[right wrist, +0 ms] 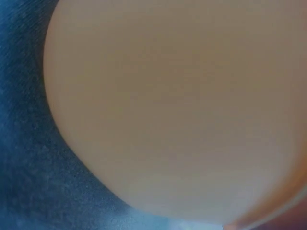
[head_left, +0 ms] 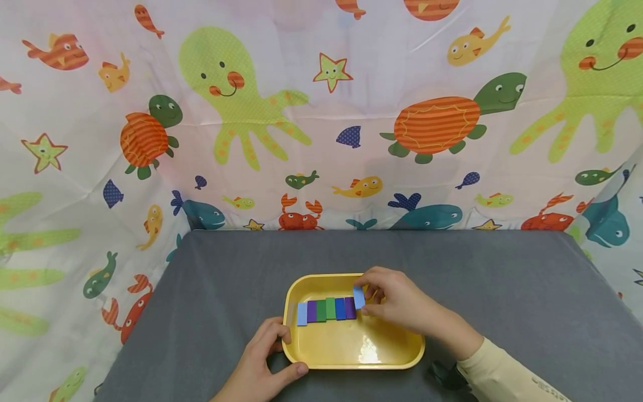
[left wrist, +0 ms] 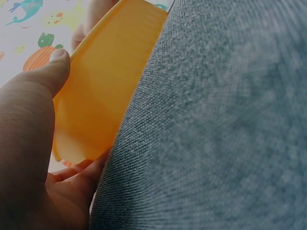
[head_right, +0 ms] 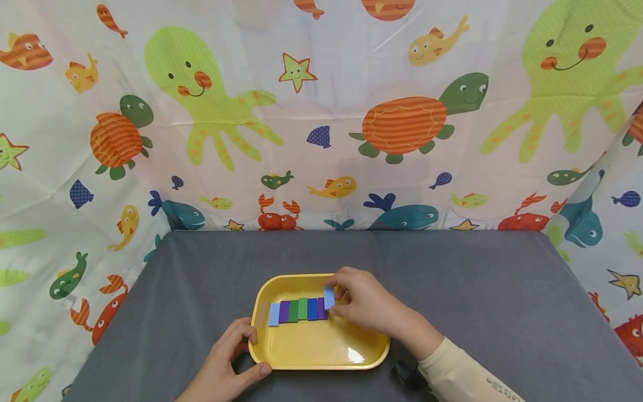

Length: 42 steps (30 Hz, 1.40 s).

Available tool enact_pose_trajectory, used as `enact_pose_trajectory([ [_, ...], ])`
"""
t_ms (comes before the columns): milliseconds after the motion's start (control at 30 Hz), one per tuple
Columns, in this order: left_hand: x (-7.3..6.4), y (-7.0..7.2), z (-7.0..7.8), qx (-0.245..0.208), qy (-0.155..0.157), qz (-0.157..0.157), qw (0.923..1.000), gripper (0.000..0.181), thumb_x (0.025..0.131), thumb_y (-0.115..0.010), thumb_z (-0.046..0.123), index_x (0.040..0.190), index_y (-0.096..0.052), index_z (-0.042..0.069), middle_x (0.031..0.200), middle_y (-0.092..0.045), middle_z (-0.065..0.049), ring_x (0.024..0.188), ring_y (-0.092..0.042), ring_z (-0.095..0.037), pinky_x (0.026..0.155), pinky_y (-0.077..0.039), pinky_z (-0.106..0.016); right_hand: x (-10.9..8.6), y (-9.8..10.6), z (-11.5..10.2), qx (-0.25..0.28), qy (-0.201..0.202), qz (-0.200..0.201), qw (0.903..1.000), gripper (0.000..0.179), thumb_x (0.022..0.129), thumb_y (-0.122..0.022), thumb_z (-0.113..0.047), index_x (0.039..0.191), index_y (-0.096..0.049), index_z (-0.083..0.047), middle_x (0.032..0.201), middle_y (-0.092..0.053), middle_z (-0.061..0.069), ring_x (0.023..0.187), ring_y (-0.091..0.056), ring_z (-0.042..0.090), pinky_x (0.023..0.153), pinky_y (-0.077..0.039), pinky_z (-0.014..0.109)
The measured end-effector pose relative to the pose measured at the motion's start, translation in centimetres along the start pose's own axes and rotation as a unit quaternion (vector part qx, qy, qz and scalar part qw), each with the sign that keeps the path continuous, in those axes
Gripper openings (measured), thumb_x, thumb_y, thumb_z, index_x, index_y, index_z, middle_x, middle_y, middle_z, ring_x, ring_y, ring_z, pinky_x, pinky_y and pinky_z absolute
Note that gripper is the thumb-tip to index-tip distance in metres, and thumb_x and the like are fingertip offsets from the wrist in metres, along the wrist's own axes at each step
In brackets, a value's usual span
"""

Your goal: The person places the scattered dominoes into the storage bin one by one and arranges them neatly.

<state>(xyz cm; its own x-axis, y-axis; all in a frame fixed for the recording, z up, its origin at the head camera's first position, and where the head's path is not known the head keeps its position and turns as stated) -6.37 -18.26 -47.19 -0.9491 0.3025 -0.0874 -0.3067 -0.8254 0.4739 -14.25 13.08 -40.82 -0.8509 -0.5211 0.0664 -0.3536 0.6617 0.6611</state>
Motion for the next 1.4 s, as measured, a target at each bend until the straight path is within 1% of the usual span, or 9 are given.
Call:
enact_pose_trajectory([
  [200,-0.1,0.0,0.2,-0.006,-0.001,0.003,1.0000,0.040,0.093,-0.090,0.039,0.114,-0.058,0.028,0.138,-0.055,0.005,0.122,-0.056,-0.022,0.096,-0.054,-0.030,0.0,-0.5,-0.2,-0.034,0.012,0.000,0.9993,0.037,0.086,-0.090,0.001,0.120,-0.076,-0.001,0.099,-0.066,-0.002,0.086,-0.064,0.016,0.075,-0.060,0.027],
  [400,-0.1,0.1,0.2,-0.011,0.005,0.001,0.9999,0.041,0.093,-0.091,0.038,0.114,-0.057,0.028,0.138,-0.054,0.006,0.122,-0.056,-0.022,0.096,-0.053,-0.029,0.2,-0.9,-0.4,-0.068,0.001,-0.007,0.9977,0.037,0.084,-0.092,0.000,0.118,-0.077,-0.001,0.095,-0.065,-0.001,0.084,-0.062,0.016,0.074,-0.059,0.026],
  [533,0.0,0.1,0.3,-0.008,0.011,-0.001,0.9999,0.040,0.093,-0.090,0.040,0.114,-0.057,0.030,0.138,-0.054,0.007,0.123,-0.055,-0.022,0.097,-0.053,-0.029,0.3,-1.0,-0.6,-0.088,0.004,-0.010,0.9961,0.035,0.083,-0.093,-0.001,0.114,-0.077,-0.001,0.088,-0.062,-0.002,0.080,-0.057,0.014,0.071,-0.056,0.027],
  [633,0.1,0.1,0.4,-0.004,0.008,0.000,1.0000,0.040,0.094,-0.089,0.040,0.114,-0.057,0.029,0.138,-0.054,0.006,0.122,-0.055,-0.022,0.096,-0.054,-0.029,0.3,-1.0,-0.6,-0.097,0.004,-0.007,0.9953,0.034,0.081,-0.093,-0.001,0.111,-0.076,-0.002,0.083,-0.060,-0.003,0.077,-0.055,0.012,0.070,-0.053,0.028],
  [733,0.0,0.1,0.5,-0.004,-0.005,0.005,1.0000,0.040,0.094,-0.090,0.038,0.114,-0.057,0.026,0.137,-0.055,0.004,0.121,-0.056,-0.022,0.094,-0.054,-0.029,0.4,-1.2,-0.5,-0.105,-0.004,-0.007,0.9944,0.034,0.080,-0.094,-0.001,0.109,-0.076,-0.003,0.080,-0.057,-0.005,0.076,-0.052,0.011,0.070,-0.051,0.028],
  [833,-0.1,0.0,0.5,-0.010,-0.013,0.008,0.9998,0.040,0.094,-0.090,0.036,0.114,-0.058,0.024,0.136,-0.055,0.001,0.120,-0.056,-0.022,0.093,-0.054,-0.029,0.4,-1.4,-0.5,-0.108,-0.011,-0.006,0.9940,0.035,0.079,-0.094,0.000,0.108,-0.075,-0.002,0.080,-0.056,-0.004,0.076,-0.052,0.011,0.070,-0.050,0.028],
  [900,-0.1,0.0,0.5,-0.014,-0.013,0.008,0.9998,0.041,0.093,-0.091,0.035,0.114,-0.058,0.023,0.136,-0.055,0.000,0.120,-0.056,-0.023,0.093,-0.055,-0.028,0.4,-1.5,-0.5,-0.107,-0.015,-0.003,0.9942,0.035,0.078,-0.094,0.001,0.108,-0.075,-0.002,0.080,-0.057,-0.004,0.076,-0.053,0.011,0.070,-0.050,0.028],
  [1167,0.1,0.0,0.2,-0.025,0.009,-0.001,0.9996,0.042,0.094,-0.090,0.036,0.115,-0.057,0.023,0.137,-0.053,0.001,0.123,-0.056,-0.026,0.096,-0.057,-0.027,0.3,-1.8,-0.6,-0.104,-0.043,0.006,0.9936,0.037,0.078,-0.095,0.003,0.109,-0.075,-0.001,0.085,-0.058,-0.001,0.079,-0.054,0.014,0.071,-0.052,0.027],
  [1400,0.1,-0.2,0.2,-0.044,-0.007,0.001,0.9990,0.042,0.093,-0.091,0.030,0.114,-0.056,0.020,0.135,-0.053,-0.001,0.119,-0.058,-0.024,0.093,-0.059,-0.027,0.1,-2.0,-0.6,-0.110,-0.038,0.001,0.9931,0.037,0.080,-0.093,0.005,0.111,-0.074,0.000,0.087,-0.058,0.000,0.079,-0.053,0.014,0.071,-0.052,0.028],
])
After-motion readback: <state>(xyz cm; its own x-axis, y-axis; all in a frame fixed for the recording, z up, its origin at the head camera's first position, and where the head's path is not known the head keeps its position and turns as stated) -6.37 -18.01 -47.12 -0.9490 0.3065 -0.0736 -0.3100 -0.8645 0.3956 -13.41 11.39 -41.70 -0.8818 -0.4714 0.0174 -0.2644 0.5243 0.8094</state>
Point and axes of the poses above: each hand's wrist, its own x-axis towards the middle knuckle, its own y-axis out of the back of the hand, z = x × y, the point moved 3 cm from there along x, towards the middle knuckle
